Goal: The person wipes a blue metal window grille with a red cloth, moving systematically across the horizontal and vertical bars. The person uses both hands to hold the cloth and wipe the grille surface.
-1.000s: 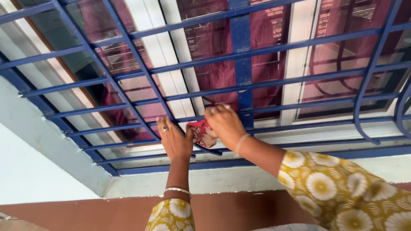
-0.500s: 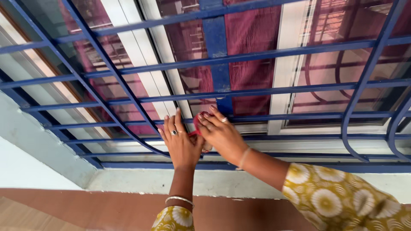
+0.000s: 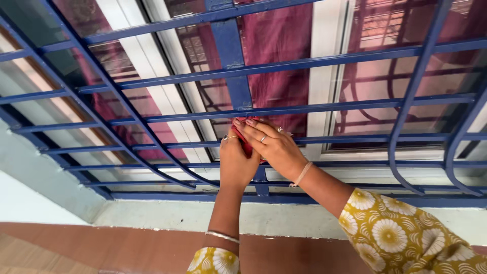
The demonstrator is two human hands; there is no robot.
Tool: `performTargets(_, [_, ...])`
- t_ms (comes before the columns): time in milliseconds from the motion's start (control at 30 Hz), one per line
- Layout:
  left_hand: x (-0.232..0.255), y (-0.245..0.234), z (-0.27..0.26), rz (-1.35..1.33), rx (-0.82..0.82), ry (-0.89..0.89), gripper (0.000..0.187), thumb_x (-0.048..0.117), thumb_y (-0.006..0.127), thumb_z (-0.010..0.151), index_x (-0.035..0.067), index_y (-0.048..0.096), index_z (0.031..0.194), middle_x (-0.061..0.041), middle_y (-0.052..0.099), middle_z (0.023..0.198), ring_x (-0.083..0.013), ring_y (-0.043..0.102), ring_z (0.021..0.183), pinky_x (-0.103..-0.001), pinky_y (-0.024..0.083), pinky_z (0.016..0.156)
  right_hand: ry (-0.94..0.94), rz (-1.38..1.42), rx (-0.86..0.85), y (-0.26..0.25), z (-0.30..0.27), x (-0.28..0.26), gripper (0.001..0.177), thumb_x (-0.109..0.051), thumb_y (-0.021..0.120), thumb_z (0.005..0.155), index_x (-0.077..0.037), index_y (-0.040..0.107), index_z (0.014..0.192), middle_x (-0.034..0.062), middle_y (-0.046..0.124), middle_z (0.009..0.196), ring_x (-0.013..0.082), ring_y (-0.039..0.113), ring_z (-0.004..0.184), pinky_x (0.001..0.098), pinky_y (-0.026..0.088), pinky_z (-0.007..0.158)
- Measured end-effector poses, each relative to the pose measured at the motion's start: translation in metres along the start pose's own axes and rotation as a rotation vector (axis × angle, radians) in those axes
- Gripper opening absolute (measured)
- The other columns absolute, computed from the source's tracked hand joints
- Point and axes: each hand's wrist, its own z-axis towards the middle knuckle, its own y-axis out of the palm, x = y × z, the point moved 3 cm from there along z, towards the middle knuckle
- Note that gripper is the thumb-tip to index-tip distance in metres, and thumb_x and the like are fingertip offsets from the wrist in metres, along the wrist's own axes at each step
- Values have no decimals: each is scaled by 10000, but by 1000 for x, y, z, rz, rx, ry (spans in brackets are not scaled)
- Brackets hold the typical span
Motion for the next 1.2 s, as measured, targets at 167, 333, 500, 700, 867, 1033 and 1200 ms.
performTargets(167, [1, -11, -4, -98, -40, 21, 812, 171, 731, 670, -104, 465, 1385, -267, 715, 962, -430, 663, 899, -472, 543, 826, 193, 106, -61, -8, -24, -3, 531, -18, 663, 792, -77, 687, 1318, 20, 649, 1410, 235, 612, 1246, 356, 521, 990])
performTargets(333, [-7, -19, 11, -171, -67, 63, 717, 257, 722, 758, -87, 513, 1351, -280, 721, 1093, -396, 715, 979, -442, 560, 844, 60, 74, 197, -43, 5, -13, 534, 13, 699, 806, -83, 679, 1331, 27, 654, 1410, 257, 624, 1215, 380, 514, 1103])
performTargets(500, [-9, -18, 18, -148, -241, -174, 440, 337, 701, 791, -7, 663, 1063, -227, 765, 872, -342, 756, 831, -410, 572, 779, -10, -185, 18, -16, 80, 0, 586, -44, 612, 938, -62, 575, 1522, 40, 598, 1421, 255, 556, 1354, 410, 465, 1169])
performTargets(700, [-15, -18, 22, -181, -246, -129, 365, 314, 707, 777, -4, 674, 952, -201, 756, 817, -319, 766, 782, -402, 577, 767, 54, -289, 56, -20, 64, -2, 524, -102, 584, 898, -101, 587, 1421, 29, 538, 1548, 236, 505, 1416, 429, 389, 1185])
performTargets(867, [-17, -18, 19, -216, -224, -101, 357, 268, 662, 792, -1, 649, 1026, -208, 735, 808, -340, 742, 770, -414, 560, 748, 197, -146, 75, -4, 43, -6, 500, -26, 564, 934, -65, 627, 1428, 70, 560, 1526, 256, 541, 1380, 358, 480, 1054])
performTargets(1033, [-8, -20, 14, -212, -215, -129, 389, 266, 654, 808, -43, 614, 1040, -217, 750, 861, -352, 756, 793, -416, 571, 722, 83, -77, 138, -23, 13, -3, 422, -34, 628, 853, -91, 690, 1266, 27, 652, 1384, 263, 610, 1228, 389, 519, 1042])
performTargets(1200, [-4, -17, 11, -90, -115, -3, 441, 265, 624, 806, -48, 600, 1115, -250, 724, 877, -424, 686, 823, -485, 512, 805, 300, -115, 240, -52, -10, 6, 535, 23, 560, 768, -53, 694, 1280, 77, 631, 1357, 322, 596, 1128, 396, 515, 1032])
